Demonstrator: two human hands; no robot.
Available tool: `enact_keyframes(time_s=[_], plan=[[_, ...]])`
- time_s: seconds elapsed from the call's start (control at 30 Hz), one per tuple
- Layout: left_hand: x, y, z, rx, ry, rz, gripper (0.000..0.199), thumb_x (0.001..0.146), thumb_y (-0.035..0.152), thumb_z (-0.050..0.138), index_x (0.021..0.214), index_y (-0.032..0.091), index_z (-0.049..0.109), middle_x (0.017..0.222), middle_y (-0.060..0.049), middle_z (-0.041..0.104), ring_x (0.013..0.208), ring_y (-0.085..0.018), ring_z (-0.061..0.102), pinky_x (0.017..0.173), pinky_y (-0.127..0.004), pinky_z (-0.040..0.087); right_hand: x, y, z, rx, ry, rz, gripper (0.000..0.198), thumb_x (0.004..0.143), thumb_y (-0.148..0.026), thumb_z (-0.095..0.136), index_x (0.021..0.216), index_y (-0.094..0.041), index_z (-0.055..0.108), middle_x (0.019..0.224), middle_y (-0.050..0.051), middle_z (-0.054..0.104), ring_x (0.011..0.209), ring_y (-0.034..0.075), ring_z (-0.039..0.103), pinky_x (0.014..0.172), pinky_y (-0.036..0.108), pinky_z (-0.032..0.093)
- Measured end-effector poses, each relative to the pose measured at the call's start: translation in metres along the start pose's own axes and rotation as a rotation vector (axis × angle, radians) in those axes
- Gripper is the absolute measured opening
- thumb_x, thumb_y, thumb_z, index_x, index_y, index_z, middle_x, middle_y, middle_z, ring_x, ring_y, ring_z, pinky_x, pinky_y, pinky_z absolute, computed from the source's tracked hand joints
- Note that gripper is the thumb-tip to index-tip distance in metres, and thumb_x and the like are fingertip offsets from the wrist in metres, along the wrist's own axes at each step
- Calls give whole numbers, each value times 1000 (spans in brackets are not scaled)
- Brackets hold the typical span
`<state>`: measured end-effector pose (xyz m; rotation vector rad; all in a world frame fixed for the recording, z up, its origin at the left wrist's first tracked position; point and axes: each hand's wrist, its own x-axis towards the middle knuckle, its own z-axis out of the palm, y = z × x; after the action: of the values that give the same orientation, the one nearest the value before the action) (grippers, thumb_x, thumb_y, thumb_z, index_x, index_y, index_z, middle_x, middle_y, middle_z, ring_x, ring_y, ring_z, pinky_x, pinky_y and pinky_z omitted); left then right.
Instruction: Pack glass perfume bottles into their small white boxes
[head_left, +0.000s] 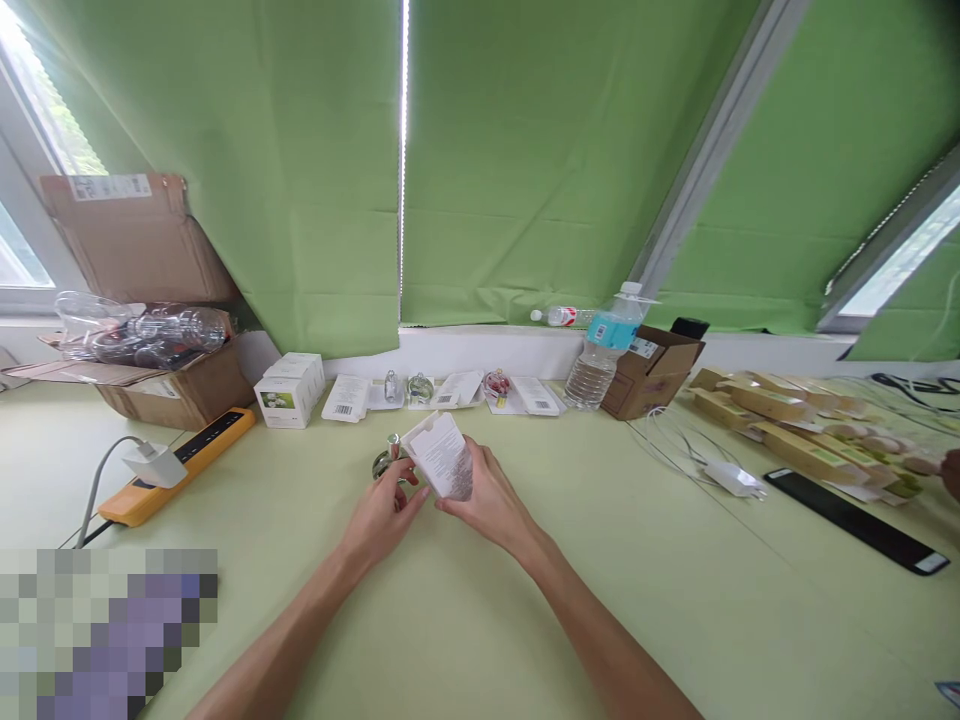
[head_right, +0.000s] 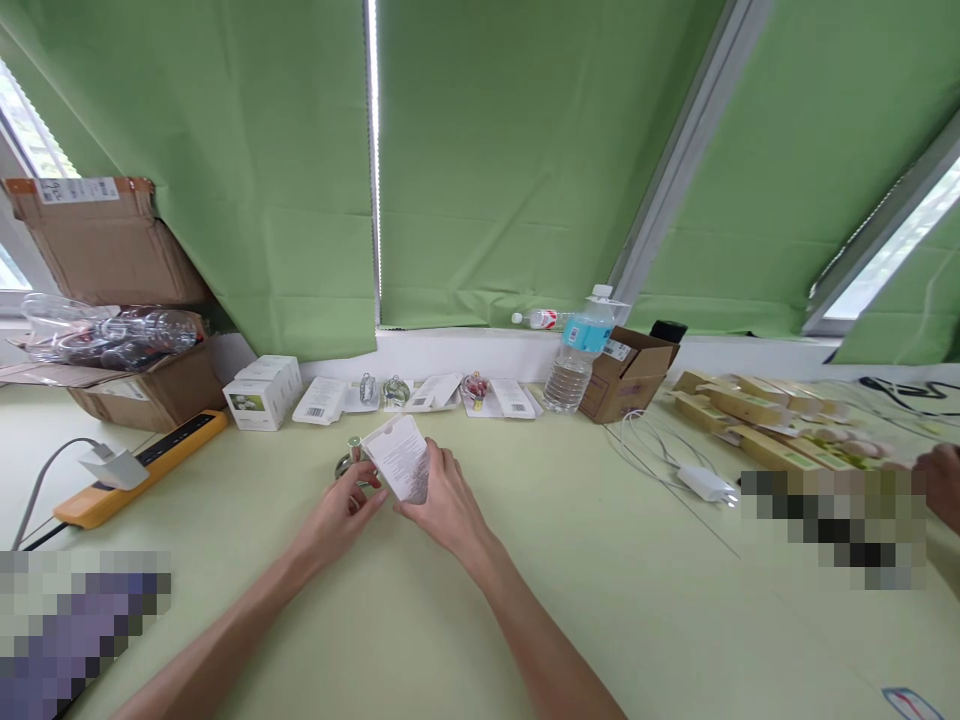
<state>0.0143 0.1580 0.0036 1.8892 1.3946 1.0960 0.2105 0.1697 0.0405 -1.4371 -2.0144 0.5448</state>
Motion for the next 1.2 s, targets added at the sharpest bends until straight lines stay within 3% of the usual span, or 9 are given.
enact_keyframes(time_s=[0.73,1.2], plan=[[-1,1,-1,-27,-32,12,38,88,46,53,118,22,50,102,-5,64,58,-11,55,53,-25,45,-1,-1,1,-1,-9,-29,90,65,-37,78,140,-22,30,129,12,52,120,30,49,91,37,45],[-1,2,1,-25,-25,-23,35,87,50,53,105,21,54,99,-3,65,54,-10,51,50,-24,42,-2,-6,1,-3,-23,-28,87,66,-39,78,139,-23,33,126,11,53,116,30,51,88,35,45]])
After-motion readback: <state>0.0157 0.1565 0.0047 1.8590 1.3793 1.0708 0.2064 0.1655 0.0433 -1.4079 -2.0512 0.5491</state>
